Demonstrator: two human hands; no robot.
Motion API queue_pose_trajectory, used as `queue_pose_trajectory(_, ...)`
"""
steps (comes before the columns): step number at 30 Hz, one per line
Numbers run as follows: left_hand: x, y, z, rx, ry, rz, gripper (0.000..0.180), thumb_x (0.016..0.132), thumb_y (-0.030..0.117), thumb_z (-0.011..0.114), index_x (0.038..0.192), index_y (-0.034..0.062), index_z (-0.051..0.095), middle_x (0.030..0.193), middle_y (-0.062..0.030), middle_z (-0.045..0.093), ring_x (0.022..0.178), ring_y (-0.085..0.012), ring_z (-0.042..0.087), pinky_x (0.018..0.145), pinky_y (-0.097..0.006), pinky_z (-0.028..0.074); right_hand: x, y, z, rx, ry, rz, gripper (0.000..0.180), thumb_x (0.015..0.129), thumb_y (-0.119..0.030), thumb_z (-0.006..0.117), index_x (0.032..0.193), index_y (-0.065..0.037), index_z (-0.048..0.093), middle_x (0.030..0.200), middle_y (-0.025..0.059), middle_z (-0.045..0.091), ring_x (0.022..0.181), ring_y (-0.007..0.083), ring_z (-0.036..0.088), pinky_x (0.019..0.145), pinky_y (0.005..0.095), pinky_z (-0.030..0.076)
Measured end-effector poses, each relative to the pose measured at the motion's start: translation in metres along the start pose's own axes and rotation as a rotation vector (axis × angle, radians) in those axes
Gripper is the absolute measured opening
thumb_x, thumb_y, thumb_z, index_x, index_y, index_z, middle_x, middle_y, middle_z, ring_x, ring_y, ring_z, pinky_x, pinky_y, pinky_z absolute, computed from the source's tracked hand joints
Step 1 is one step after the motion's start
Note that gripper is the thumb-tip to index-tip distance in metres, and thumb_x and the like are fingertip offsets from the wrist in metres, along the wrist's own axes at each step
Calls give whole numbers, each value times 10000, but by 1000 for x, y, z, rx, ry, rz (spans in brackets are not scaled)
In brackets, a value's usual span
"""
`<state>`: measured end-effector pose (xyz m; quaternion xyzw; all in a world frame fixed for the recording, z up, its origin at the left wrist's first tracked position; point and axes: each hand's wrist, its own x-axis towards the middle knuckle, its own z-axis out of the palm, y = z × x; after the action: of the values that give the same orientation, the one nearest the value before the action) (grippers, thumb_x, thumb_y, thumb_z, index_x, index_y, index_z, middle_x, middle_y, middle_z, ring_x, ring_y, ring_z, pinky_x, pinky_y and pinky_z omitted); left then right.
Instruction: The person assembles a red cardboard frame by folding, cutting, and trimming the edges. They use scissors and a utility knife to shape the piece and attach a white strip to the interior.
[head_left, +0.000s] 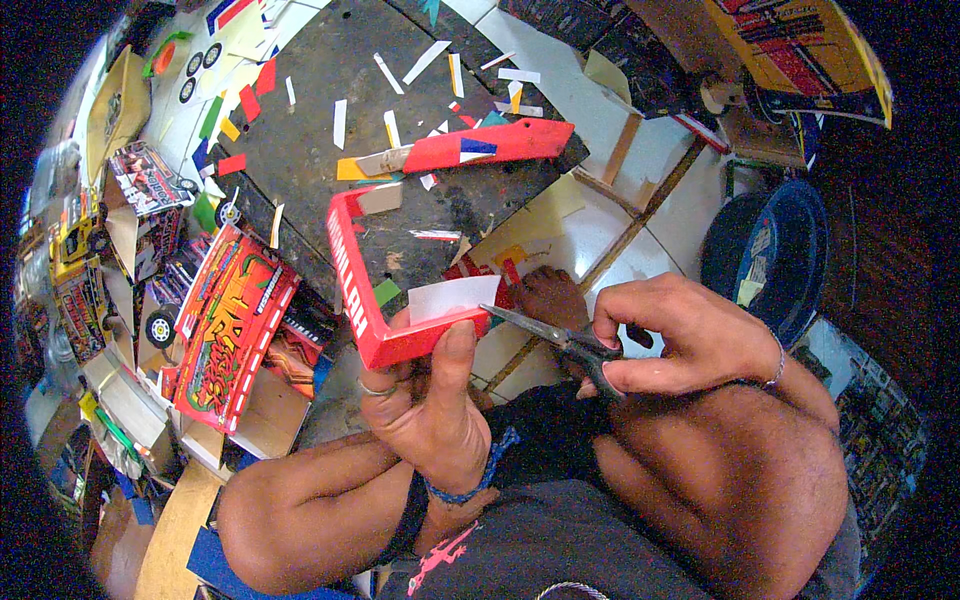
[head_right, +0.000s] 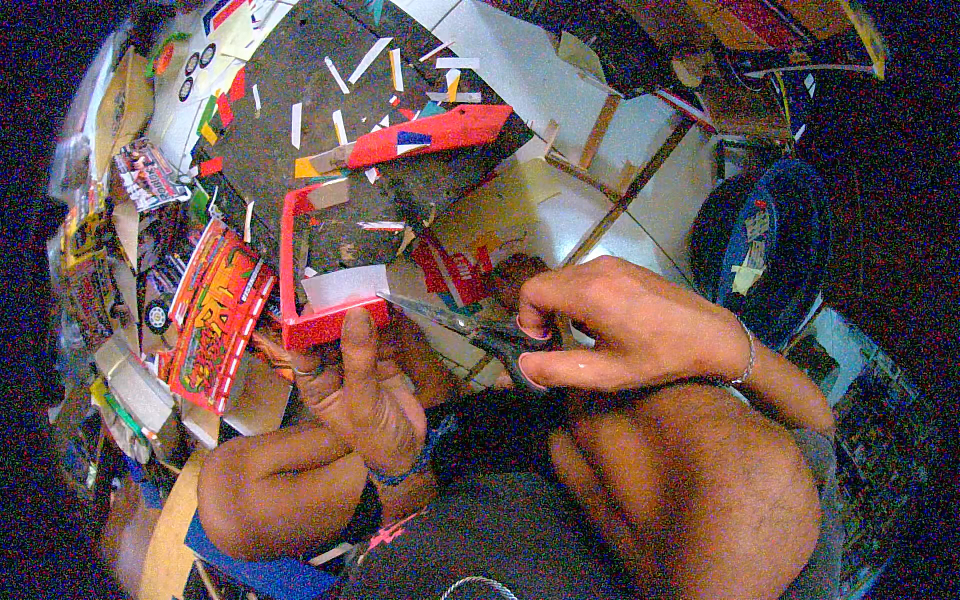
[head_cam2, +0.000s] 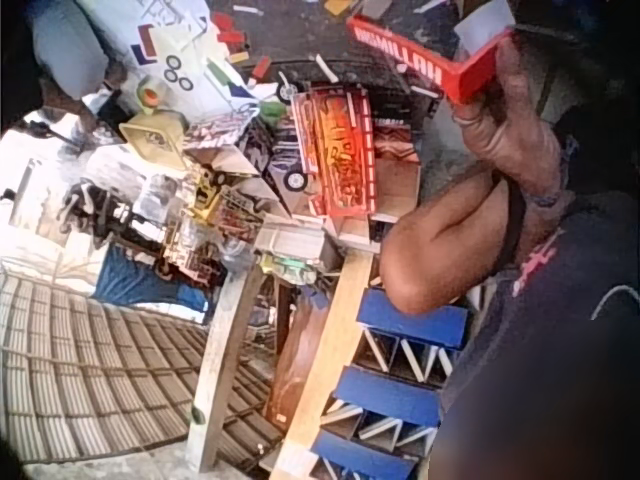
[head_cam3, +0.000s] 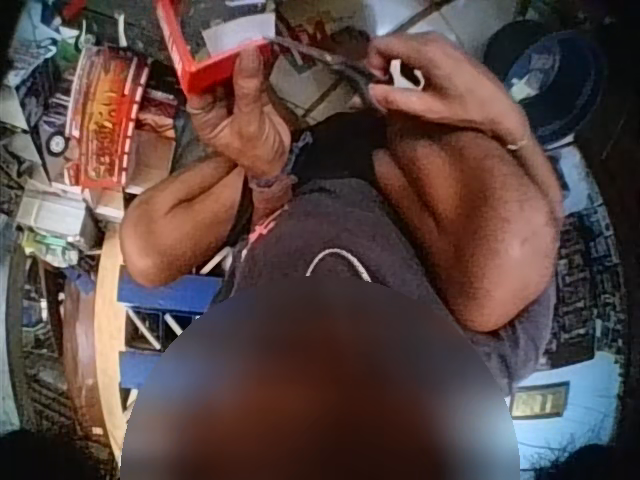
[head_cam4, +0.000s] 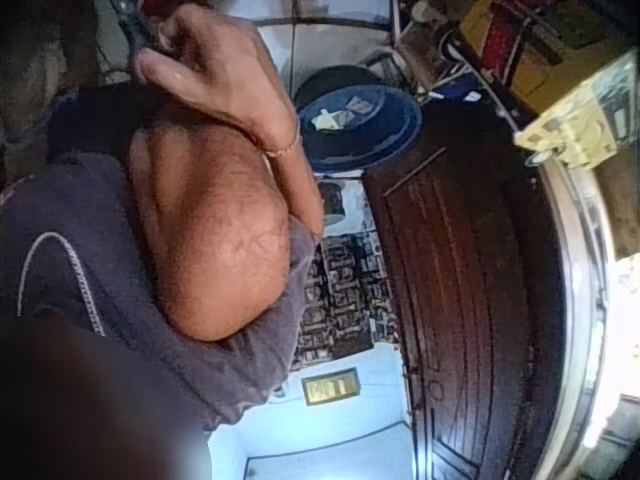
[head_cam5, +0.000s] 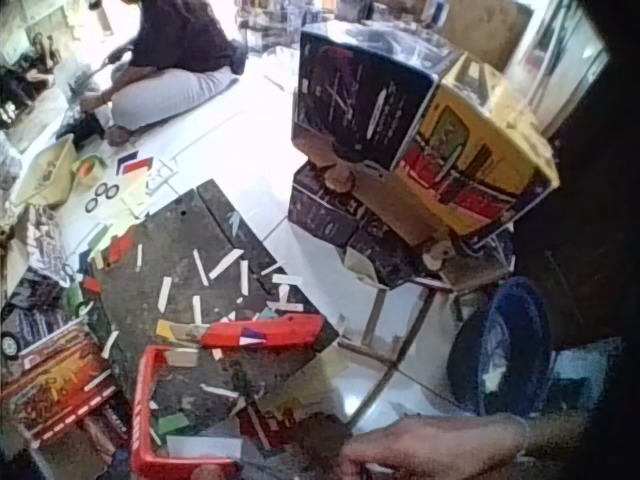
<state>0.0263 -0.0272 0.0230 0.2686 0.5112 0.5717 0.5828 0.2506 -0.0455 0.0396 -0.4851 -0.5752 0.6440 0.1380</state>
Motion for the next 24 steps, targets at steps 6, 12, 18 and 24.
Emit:
queue_pose_trajectory(6,0,3,-1,29,31,-26,397,819,-75,769,1182,-22,619,1107,-139,698,983,-210,684,898,-356,566,1,0,-3,1,-27,-16,361,852,-362,722,927,-36,584,838,155,636,788,354,647,688,434,490)
queue_pose_trajectory(12,1,5,-3,-8,19,-21,453,809,-49,794,1216,-25,596,1109,-141,696,973,-201,684,886,-342,568,1,-1,-4,-12,-36,-35,374,850,-371,717,937,-35,575,836,154,624,794,357,640,688,438,485)
queue_pose_trajectory(18,1,9,-3,-37,-30,-56,460,816,-10,805,1222,-31,589,1093,-141,701,950,-199,690,869,-325,569,1,-2,-7,10,-65,-41,380,854,-372,709,956,-35,568,857,159,624,814,368,635,703,443,484)
queue_pose_trajectory(24,1,11,-4,-53,-27,-103,447,817,-18,800,1213,-24,595,1074,-131,705,932,-190,690,859,-321,569,-1,-6,-10,-16,-73,-19,382,854,-374,708,964,-35,568,864,160,618,818,378,630,717,446,481)
